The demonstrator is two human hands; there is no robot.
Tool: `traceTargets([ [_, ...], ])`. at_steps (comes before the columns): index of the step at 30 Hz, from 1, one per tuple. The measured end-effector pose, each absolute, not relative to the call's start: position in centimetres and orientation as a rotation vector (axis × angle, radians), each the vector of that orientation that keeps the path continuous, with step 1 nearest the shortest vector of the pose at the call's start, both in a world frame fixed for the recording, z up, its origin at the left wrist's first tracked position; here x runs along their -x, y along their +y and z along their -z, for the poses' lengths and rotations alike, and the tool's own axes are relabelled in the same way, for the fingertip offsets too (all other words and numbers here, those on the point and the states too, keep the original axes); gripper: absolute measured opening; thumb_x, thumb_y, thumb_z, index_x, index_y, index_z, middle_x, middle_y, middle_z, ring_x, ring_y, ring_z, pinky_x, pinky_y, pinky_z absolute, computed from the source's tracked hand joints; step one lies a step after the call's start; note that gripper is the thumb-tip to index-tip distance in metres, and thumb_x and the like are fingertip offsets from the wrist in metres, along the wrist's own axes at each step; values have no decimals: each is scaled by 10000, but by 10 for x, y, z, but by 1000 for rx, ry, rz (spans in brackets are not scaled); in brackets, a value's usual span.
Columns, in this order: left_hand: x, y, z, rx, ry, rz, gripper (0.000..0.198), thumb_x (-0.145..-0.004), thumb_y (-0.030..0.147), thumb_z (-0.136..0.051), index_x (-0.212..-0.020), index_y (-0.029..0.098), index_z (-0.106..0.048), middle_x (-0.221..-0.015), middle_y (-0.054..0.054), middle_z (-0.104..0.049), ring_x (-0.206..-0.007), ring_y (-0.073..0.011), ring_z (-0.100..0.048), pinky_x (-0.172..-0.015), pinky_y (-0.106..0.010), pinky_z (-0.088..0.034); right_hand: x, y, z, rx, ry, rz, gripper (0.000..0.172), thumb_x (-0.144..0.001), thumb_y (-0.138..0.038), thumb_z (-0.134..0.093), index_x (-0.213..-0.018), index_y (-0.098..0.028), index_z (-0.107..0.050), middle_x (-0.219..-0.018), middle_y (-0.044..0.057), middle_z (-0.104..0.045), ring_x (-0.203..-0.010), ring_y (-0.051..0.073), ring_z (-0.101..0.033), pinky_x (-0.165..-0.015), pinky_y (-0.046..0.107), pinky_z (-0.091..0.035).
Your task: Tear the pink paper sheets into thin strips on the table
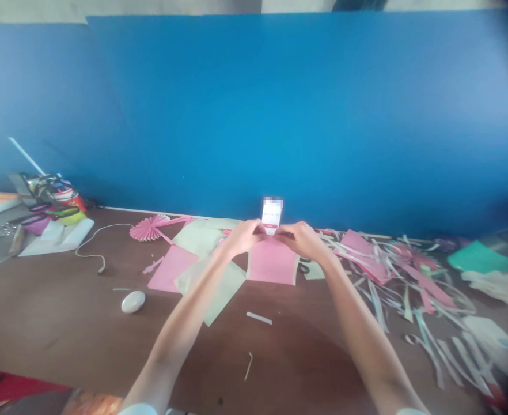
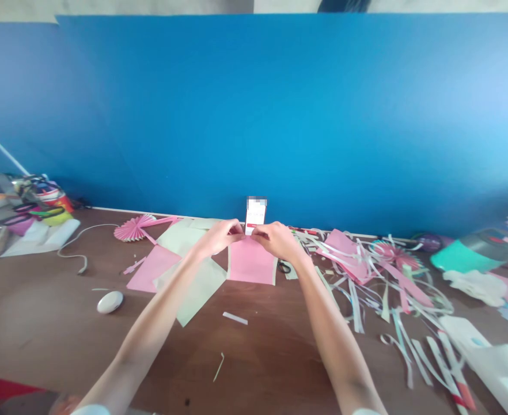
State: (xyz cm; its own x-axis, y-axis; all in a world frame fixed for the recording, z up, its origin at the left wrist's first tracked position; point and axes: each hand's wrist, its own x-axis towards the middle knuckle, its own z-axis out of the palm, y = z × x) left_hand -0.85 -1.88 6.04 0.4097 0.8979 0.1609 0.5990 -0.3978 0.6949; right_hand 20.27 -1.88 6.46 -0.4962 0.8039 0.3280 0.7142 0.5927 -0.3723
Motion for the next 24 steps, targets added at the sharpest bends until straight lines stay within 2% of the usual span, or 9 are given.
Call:
traceTargets([
  [9, 13, -18, -63, -2058, 1295, -582, 321, -791, 497, -574, -873, 190, -626, -910, -32, -661, -751, -164, -595, -595, -251, -387, -201, -18, -63, 1233, -2394, -199, 207, -861, -279, -494, -828, -254, -697, -783, 3, -709, -696, 159, -610, -573, 234, -343],
  [18, 12, -14, -54, -2183, 1275, -641, 191, -826, 372, -562, -864, 191, -608, -874, -23, -650, -753, -161, -585, -617, -247, -385, -202, -20, -66, 1197, -2426, -255, 219, -878, -305, -475, -860, -244, -684, -827, 15, -710, -712, 161, -605, -595, 235, -350],
  [24, 7, -16, -57, -2221, 1238, -640, 176, -838, 346, -536, -843, 179, -591, -869, -32, -647, -756, -168, -590, -630, -250, -399, -197, -20, -64, 1187, -2483, -230, 268, -905, -319, -436, -889, -245, -693, -865, 43, -711, -752, 179, -617, -612, 244, -364],
])
